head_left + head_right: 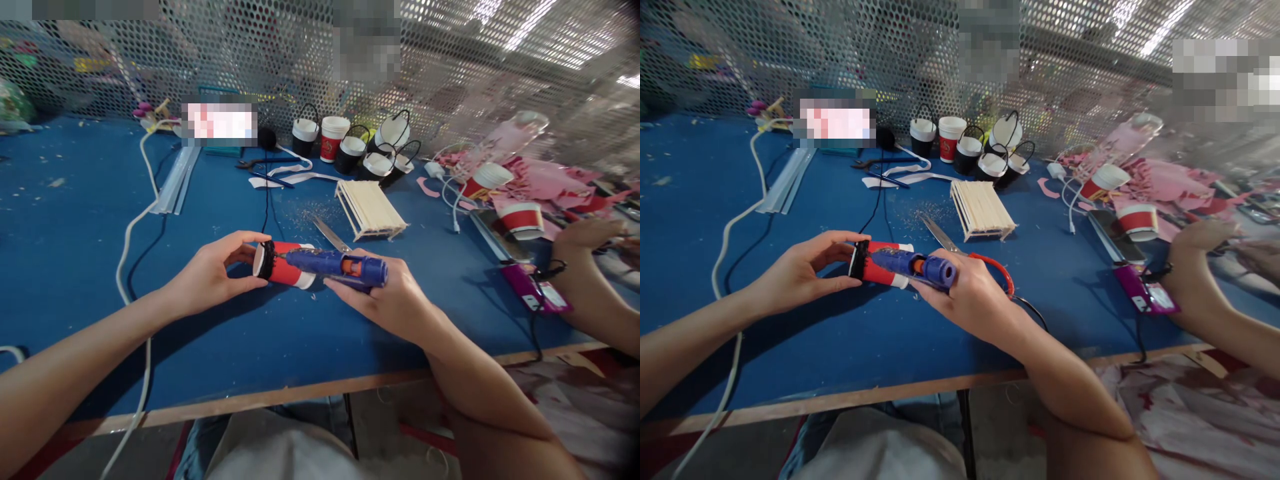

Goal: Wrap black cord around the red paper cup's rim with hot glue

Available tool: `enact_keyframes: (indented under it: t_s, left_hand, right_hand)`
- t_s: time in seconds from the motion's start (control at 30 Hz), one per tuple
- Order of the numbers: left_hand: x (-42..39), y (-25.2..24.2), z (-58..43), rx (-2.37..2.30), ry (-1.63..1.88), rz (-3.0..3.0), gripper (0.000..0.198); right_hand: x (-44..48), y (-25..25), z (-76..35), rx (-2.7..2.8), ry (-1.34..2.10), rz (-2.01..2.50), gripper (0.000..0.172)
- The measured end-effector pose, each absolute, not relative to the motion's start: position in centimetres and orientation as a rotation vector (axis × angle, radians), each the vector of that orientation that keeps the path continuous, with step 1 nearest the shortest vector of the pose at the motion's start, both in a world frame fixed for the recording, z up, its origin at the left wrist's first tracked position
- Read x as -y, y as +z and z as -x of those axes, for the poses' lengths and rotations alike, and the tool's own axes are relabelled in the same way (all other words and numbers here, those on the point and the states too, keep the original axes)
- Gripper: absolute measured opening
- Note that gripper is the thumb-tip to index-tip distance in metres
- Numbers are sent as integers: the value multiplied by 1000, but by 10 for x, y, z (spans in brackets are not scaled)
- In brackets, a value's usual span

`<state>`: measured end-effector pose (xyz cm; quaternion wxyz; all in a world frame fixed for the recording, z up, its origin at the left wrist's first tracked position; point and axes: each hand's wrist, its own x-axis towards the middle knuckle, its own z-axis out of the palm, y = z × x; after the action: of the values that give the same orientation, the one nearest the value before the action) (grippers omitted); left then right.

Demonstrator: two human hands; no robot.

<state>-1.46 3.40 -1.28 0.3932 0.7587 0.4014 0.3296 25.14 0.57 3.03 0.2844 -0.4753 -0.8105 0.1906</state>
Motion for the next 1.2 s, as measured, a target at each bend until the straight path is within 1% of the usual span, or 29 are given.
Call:
enact_keyframes:
  t_s: [0.1,0.27,0.6,0.83,1.03,1.2]
  left_hand:
    - [-34,-14,16,-986,840,-1955,55]
    - [-35,-16,18,-956,834,-1986,58]
    - [-36,-17,20,-939,883,-2088,54]
    - [-36,-17,21,-918,889,-2262,49]
    - [-36,-16,21,-936,877,-2330,49]
    - [-35,-14,21,-945,873,-2409,45]
  right_hand:
    - [-8,28,-253,2131,513,1282,20]
    - [-11,28,-254,2183,542,1266,16]
    - [-4,35,-253,2145,646,1279,20]
    - [-11,31,-252,2135,549,1282,19]
    - [-8,34,-256,2151,613,1274,20]
    - [-9,34,-256,2152,579,1278,21]
